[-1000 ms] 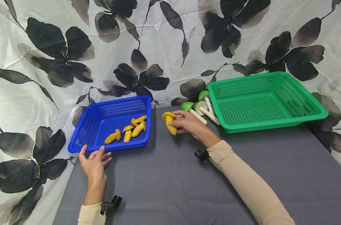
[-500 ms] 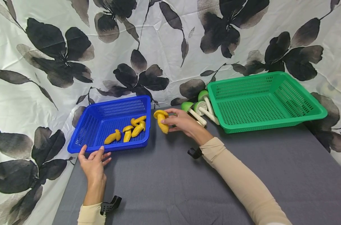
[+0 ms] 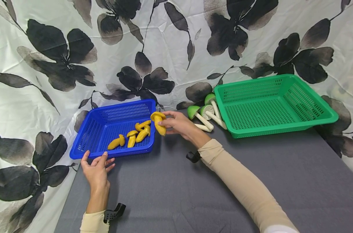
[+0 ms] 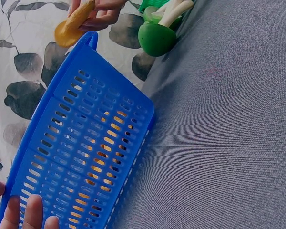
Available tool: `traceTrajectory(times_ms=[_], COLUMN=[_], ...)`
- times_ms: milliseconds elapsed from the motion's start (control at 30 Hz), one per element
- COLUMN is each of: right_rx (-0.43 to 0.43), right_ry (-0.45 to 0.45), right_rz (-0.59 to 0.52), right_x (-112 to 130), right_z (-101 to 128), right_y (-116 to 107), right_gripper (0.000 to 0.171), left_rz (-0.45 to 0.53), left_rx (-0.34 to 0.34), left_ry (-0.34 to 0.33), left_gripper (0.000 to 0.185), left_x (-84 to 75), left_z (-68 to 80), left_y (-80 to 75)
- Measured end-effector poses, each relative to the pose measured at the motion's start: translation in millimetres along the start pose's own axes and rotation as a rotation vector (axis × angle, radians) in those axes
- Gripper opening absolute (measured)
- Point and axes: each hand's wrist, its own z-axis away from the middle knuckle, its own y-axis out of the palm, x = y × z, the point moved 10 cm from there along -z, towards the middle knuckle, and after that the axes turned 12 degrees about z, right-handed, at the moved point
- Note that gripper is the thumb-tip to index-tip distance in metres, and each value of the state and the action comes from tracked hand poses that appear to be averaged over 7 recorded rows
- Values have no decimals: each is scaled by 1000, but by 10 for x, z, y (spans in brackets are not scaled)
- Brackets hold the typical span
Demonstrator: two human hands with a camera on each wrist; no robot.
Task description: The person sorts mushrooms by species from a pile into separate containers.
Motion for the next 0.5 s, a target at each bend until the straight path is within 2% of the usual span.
traceTrajectory(times_ms=[500], right_rx=[8], right_ry=[-18], right_rz=[-66], right_x=[94], right_z=[-149], right_y=[187], right_gripper=[54], left_rz=[-2], left_rx=[4], left_ry=[4], left_gripper=[78], left_x=[-3], left_z=[1], left_y=[-3])
